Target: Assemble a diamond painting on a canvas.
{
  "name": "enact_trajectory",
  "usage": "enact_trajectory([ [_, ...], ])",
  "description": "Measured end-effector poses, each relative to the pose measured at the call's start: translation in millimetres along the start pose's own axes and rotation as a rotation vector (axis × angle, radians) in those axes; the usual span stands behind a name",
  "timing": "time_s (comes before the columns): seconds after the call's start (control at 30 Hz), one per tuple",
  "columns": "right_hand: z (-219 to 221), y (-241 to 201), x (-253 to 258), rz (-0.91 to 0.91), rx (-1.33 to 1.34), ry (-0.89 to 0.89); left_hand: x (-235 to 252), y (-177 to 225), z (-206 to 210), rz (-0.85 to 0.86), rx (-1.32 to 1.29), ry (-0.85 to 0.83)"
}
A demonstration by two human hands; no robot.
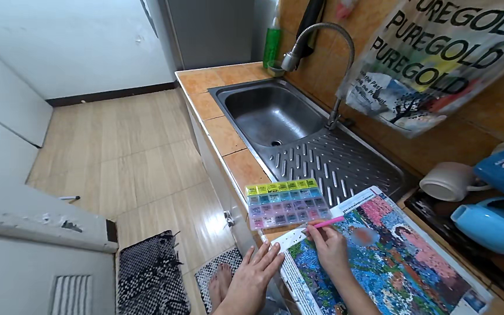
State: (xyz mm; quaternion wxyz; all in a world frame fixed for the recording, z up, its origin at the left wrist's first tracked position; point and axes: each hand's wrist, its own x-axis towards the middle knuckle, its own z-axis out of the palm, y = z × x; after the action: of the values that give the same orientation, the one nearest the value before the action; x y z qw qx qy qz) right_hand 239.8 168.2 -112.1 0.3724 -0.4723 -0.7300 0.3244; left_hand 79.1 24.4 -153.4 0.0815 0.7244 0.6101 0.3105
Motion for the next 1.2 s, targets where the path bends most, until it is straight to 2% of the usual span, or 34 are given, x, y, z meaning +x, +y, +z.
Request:
enact_trajectory([
  [0.17,-2.6,-11.5,1.8,0.173,0.183,-0.053,0.8,0.7,-2.1,-0.004,-0.004,-0.011],
  [0.37,-24.1,-24.6,-4.5,0.408,0.465,-0.006,0.9,0.7,-0.9,-0.002,-0.004,-0.010],
  [0.73,-46.4,-22.3,-55.8,0.366,0.389,-0.013,-0.2,-0.4,0.5,-0.012,-0.022,-0.020],
  [1.2,-41.1,-18.0,-65.4,0.246,0.249,-0.040,-0.6,-0.1,-0.7,-0.005,-0.020,-0.007],
])
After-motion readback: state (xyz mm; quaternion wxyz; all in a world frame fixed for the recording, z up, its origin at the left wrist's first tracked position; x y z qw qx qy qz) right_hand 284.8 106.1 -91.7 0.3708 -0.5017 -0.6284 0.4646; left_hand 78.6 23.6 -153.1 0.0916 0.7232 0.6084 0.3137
